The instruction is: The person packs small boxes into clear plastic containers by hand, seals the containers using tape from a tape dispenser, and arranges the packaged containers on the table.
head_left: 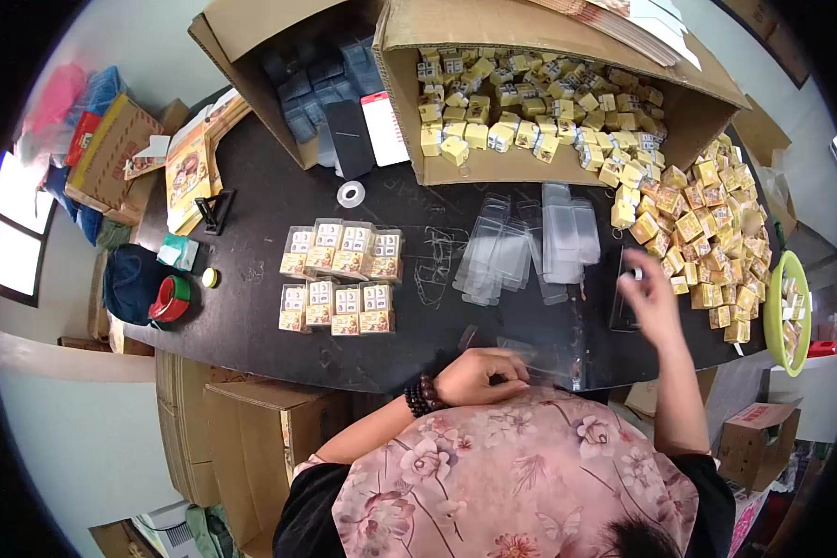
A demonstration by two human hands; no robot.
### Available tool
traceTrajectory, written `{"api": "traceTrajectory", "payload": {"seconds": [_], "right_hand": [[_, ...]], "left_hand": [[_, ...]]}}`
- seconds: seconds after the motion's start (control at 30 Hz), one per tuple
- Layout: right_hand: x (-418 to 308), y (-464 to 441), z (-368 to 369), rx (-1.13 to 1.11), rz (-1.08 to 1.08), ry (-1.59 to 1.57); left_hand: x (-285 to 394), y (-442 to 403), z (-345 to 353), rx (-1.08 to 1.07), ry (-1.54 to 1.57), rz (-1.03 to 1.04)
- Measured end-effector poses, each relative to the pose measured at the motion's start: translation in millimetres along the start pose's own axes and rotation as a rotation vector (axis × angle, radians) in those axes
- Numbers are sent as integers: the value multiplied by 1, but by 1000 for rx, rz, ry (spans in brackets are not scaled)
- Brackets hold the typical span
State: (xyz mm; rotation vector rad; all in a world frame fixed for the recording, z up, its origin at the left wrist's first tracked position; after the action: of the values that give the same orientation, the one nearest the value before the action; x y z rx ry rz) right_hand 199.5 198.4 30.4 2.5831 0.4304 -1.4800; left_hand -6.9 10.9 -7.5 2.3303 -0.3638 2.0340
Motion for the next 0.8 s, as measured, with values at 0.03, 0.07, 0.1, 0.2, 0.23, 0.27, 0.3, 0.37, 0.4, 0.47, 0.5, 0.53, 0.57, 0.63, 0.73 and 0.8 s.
{"api": "traceTrajectory", "payload": {"seconds": [0.03,0.07,0.1,0.2,0.23,0.27,0.3,0.37,0.4,0.47,0.5,0.53,0.57,0.63,0.73,0.8], "right_hand": [[30,-16,-52,373,-217,401],[70,-27,-86,477,-191,815],[116,-33,-103,504,-201,898],[136,-21,-103,526,-299,709],[142,-18,-101,523,-302,714],[148,-15,-100,541,-281,797],[151,-14,-97,559,-261,878],[164,-14,-98,524,-142,759],[158,-12,-96,497,-157,746],[151,-5,-92,484,-236,735],[147,1,-89,477,-241,737],[140,7,-86,481,-247,737],[136,12,-85,486,-252,737],[141,21,-83,525,-353,760],[147,28,-87,509,-306,913],[138,33,-92,527,-299,785]], "left_hand": [[-10,4,9,-95,30,-5],[-34,13,26,-177,261,-170],[-50,21,43,-258,493,-332],[-40,20,45,-347,647,-278],[-35,18,44,-377,615,-186],[-34,17,43,-372,619,-182],[-34,15,42,-367,568,-193],[-30,15,38,-359,515,-203],[-30,16,32,-314,523,-229],[-28,19,23,-261,535,-253],[-27,19,17,-219,549,-254],[-27,20,13,-178,564,-254],[-33,20,11,-122,620,-234],[-33,19,3,-35,687,-230],[-28,14,-8,36,672,-160],[-25,14,-11,49,615,-206]]}}
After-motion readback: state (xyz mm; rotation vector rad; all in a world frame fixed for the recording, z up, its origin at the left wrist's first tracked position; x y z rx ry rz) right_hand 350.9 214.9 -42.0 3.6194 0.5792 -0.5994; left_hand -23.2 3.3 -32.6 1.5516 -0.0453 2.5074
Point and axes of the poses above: each hand's wrist, its own y-axis away from the middle knuckle, its own z-axis out of the palm, x = y × z, the point moved 8 cm from there along -y, towards the middle knuckle, and after that the axes turned 7 degrees about x, right-handed, at the moved point
